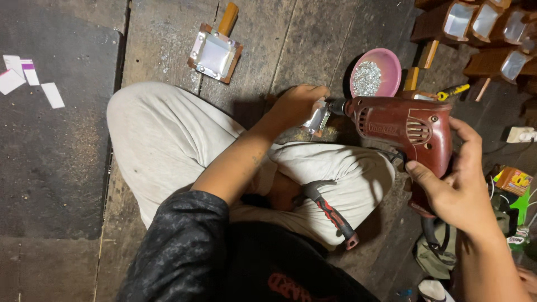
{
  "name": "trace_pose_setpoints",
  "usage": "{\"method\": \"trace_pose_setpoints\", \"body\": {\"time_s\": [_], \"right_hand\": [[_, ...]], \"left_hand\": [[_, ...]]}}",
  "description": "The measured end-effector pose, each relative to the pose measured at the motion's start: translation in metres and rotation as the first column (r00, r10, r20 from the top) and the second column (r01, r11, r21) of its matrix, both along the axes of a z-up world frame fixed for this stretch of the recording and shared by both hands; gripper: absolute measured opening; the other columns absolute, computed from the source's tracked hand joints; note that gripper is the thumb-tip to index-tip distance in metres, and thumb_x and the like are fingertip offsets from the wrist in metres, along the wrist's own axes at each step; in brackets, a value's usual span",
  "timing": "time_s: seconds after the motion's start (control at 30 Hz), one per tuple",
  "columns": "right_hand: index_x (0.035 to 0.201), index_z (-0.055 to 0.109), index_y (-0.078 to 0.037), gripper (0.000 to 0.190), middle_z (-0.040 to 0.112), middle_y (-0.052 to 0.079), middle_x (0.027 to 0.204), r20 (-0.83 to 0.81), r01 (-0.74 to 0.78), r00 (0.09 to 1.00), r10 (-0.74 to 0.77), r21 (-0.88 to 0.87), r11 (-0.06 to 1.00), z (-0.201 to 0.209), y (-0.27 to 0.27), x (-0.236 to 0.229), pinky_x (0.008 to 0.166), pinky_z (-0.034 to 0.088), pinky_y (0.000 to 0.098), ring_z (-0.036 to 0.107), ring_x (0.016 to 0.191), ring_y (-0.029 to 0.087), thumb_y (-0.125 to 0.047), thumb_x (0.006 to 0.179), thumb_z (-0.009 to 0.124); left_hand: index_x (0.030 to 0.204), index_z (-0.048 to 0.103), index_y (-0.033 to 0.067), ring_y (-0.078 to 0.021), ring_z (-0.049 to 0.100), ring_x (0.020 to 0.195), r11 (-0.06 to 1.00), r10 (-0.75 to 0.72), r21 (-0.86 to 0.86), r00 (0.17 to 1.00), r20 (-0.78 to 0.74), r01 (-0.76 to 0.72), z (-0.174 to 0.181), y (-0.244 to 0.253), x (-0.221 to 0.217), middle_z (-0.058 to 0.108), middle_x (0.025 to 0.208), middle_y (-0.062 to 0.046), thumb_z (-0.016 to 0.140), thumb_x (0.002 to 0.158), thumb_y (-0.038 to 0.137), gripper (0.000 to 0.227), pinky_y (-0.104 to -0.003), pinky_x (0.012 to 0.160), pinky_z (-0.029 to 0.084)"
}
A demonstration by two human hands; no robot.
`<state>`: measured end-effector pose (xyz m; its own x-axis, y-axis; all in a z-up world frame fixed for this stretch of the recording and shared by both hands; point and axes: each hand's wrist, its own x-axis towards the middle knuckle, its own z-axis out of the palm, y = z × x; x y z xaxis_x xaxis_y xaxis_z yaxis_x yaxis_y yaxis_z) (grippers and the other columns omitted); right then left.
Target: The person assembles wooden lamp components on the floor, using a drill, a hammer, and pliers to secure metal plates and wires to the wooden frames.
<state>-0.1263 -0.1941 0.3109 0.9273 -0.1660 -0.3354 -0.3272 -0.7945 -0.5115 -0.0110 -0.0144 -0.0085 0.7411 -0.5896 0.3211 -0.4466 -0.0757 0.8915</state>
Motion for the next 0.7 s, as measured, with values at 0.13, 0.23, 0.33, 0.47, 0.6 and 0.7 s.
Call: {"method": "trace_pose_setpoints", "body": {"time_s": [0.13, 0.23, 0.33, 0.47, 0.6, 0.7], "right_hand": [[0.152, 0.027, 0.005, 0.078, 0.036, 0.024, 0.145, 0.044, -0.033, 0.998, 0.033, -0.007, 0.999, -0.004, -0.004, -0.003, 0.104, 0.039, 0.0399, 0.049, 0.122, 0.03, -0.001, 0.086, 0.069], [0.154, 0.026, 0.001, 0.081, 0.037, 0.022, 0.146, 0.025, -0.007, 1.0, 0.007, 0.022, 1.0, -0.005, -0.004, -0.004, 0.087, 0.045, 0.034, 0.048, 0.12, 0.026, 0.0, 0.085, 0.07], [0.154, 0.026, -0.002, 0.081, 0.037, 0.02, 0.146, 0.003, 0.032, 0.999, -0.032, 0.039, 0.999, -0.004, -0.002, -0.004, 0.074, 0.048, 0.0321, 0.05, 0.116, 0.025, 0.001, 0.085, 0.07], [0.153, 0.025, -0.003, 0.082, 0.044, 0.021, 0.14, -0.037, 0.056, 0.998, -0.055, 0.039, 0.998, -0.001, 0.002, -0.002, 0.069, 0.048, 0.0334, 0.054, 0.106, 0.025, 0.001, 0.085, 0.07], [0.152, 0.023, -0.007, 0.083, 0.055, 0.019, 0.12, -0.117, 0.083, 0.99, -0.083, -0.004, 0.997, 0.001, 0.003, -0.001, 0.046, 0.044, 0.0321, 0.049, 0.056, 0.021, -0.001, 0.085, 0.071], [0.152, 0.023, -0.007, 0.084, 0.06, 0.018, 0.1, -0.204, 0.094, 0.971, -0.122, -0.143, 0.985, 0.007, 0.013, 0.003, 0.049, 0.043, 0.0392, 0.045, 0.042, 0.024, -0.011, 0.084, 0.073]], "left_hand": [[0.096, 0.057, 0.009, -0.0333, 0.061, 0.067, 0.999, 0.003, 0.05, 1.0, 0.002, -0.003, -0.001, 0.002, -0.001, 0.061, 0.071, -0.011, 0.065, 0.095, 0.025, 0.018, -0.046, 0.055, 0.048], [0.098, 0.057, 0.0076, -0.0332, 0.061, 0.067, 0.999, -0.032, 0.034, 0.997, -0.068, 0.034, 0.001, 0.001, 0.0, 0.059, 0.073, -0.012, -0.003, 0.09, 0.079, 0.094, -0.049, 0.055, 0.046], [0.095, 0.055, 0.008, -0.0348, 0.056, 0.065, 0.998, -0.035, -0.053, 0.998, -0.055, 0.032, -0.002, 0.0, 0.0, 0.054, 0.071, -0.013, -0.004, 0.09, 0.081, 0.094, -0.05, 0.057, 0.042], [0.1, 0.056, 0.0092, -0.0358, 0.058, 0.067, 0.999, -0.017, 0.028, 0.999, -0.047, 0.018, -0.012, -0.003, -0.001, 0.058, 0.074, -0.014, 0.019, 0.095, 0.068, 0.069, -0.051, 0.057, 0.044], [0.096, 0.053, 0.0103, -0.0334, 0.054, 0.063, 1.0, -0.011, -0.005, 0.998, -0.058, 0.011, -0.002, 0.001, -0.002, 0.053, 0.071, -0.012, -0.004, 0.089, 0.081, 0.091, -0.049, 0.055, 0.041], [0.094, 0.055, 0.0074, -0.0322, 0.056, 0.064, 0.999, -0.013, -0.047, 0.999, -0.033, 0.011, 0.0, 0.0, 0.0, 0.054, 0.071, -0.012, -0.002, 0.091, 0.079, 0.092, -0.048, 0.057, 0.042]]}}
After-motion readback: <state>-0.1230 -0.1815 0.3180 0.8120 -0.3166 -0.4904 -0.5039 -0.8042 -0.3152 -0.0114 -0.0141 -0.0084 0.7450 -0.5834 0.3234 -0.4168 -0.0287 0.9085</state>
